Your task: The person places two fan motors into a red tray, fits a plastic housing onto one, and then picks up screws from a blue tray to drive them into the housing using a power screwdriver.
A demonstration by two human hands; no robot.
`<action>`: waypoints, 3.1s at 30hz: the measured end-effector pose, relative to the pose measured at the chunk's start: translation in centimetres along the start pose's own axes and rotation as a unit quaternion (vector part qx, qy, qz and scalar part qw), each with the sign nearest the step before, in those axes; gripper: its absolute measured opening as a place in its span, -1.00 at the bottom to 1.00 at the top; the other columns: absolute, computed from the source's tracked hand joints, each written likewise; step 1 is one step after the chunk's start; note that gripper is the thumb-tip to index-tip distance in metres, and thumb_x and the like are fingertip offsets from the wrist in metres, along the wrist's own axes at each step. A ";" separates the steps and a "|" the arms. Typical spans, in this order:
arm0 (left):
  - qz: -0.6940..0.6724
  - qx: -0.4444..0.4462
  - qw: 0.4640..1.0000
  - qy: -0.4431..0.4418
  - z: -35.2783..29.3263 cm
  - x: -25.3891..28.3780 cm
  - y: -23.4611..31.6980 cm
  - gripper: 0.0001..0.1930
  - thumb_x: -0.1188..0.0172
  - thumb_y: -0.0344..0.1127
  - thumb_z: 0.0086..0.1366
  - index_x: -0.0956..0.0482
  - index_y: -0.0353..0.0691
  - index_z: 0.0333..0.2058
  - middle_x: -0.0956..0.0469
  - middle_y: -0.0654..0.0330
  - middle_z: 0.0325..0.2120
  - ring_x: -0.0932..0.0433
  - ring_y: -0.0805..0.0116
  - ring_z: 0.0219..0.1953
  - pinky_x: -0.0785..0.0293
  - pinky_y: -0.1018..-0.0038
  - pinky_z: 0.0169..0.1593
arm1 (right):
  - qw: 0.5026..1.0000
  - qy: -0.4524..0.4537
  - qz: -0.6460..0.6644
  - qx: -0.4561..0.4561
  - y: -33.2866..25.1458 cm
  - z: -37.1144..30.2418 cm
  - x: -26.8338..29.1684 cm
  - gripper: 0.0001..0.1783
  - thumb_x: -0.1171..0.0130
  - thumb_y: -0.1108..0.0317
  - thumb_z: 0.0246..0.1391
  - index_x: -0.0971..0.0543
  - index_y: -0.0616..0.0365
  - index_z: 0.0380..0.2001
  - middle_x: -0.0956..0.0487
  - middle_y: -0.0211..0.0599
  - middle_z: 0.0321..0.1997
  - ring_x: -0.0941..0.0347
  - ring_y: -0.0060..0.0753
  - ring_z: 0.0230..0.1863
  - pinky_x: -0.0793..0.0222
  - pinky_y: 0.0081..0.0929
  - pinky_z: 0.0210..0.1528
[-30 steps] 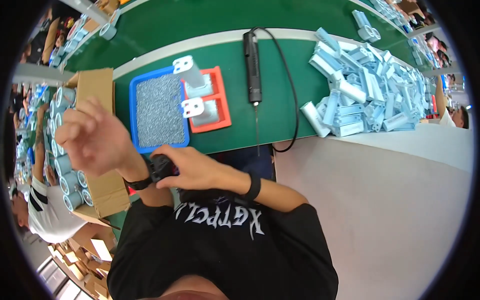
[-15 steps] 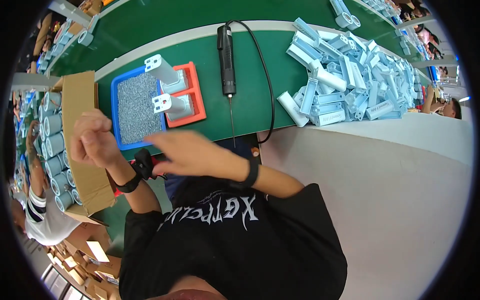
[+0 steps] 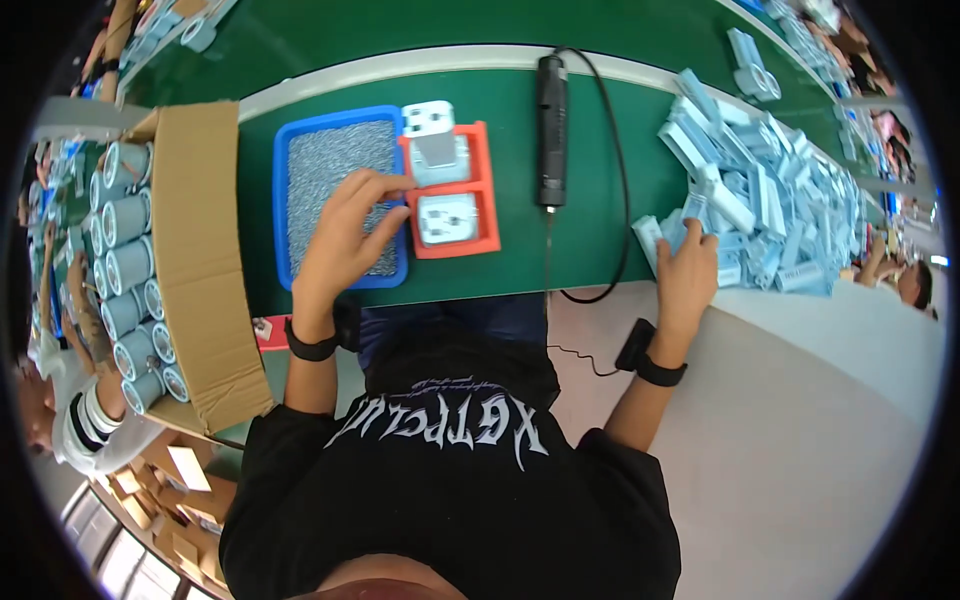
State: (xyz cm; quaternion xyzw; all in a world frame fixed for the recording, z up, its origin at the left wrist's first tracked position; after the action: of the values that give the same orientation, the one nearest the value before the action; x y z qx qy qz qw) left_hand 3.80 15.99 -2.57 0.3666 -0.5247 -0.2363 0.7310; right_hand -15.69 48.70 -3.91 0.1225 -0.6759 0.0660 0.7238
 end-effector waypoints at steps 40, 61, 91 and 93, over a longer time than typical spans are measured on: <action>-0.107 0.047 0.990 0.085 -3.2 2.3 -1.8 -0.86 -0.29 -0.59 -0.09 -0.60 -0.31 -0.47 -0.58 0.15 -0.51 -0.57 0.32 -0.45 -0.46 0.52 -0.37 | 0.234 -0.146 0.863 0.423 -10.8 2.2 22.7 -0.31 -0.43 0.13 -0.25 -0.40 0.29 -0.09 -0.42 -0.45 -0.55 -0.39 -0.62 -0.67 -0.39 -0.72 -0.61; -0.557 0.122 0.816 0.095 -1.5 -4.8 -1.6 -0.88 -0.20 -0.68 0.03 -0.58 -0.40 -0.41 -0.55 0.12 -0.43 -0.55 0.42 -0.37 -0.52 0.57 -0.27 | 0.251 -0.114 0.809 0.520 -16.8 0.4 22.5 -0.60 -0.39 0.15 -0.21 -0.48 0.15 -0.39 -0.50 -0.44 -0.60 -0.45 -0.59 -0.69 -0.51 -0.74 -0.58; 0.143 0.103 0.984 -0.028 -2.7 0.4 -2.5 -0.86 -0.25 -0.50 -0.08 -0.60 -0.20 -0.46 -0.51 0.17 -0.46 -0.50 0.15 -0.33 -0.42 0.40 -0.27 | 0.266 -0.207 0.737 0.586 -21.5 -1.0 21.4 -0.26 -0.33 -0.12 -0.19 -0.29 0.05 -0.03 -0.46 -0.36 -0.63 -0.42 -0.54 -0.75 -0.46 -0.60 -0.64; 0.145 0.122 0.981 -0.044 -3.3 0.3 -3.6 -0.87 -0.24 -0.49 -0.07 -0.60 -0.19 -0.46 -0.49 0.17 -0.47 -0.49 0.15 -0.32 -0.42 0.37 -0.27 | 0.272 -0.219 0.717 0.603 -22.1 -1.3 21.4 -0.24 -0.35 -0.12 -0.22 -0.29 0.04 -0.03 -0.48 -0.36 -0.60 -0.43 -0.54 -0.73 -0.46 -0.62 -0.63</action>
State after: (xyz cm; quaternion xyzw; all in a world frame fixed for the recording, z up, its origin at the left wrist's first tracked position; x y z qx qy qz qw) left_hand 7.10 14.51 -5.78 0.3624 -0.6291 -0.0774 0.6833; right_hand -7.01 26.26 15.33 -0.0009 -0.3905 0.9177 -0.0727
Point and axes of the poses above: each hand's wrist, its own z-axis towards the middle knuckle, its own x-axis out of the back of the hand, y = z × x, the point moved 7 cm from there along z, towards the middle knuckle
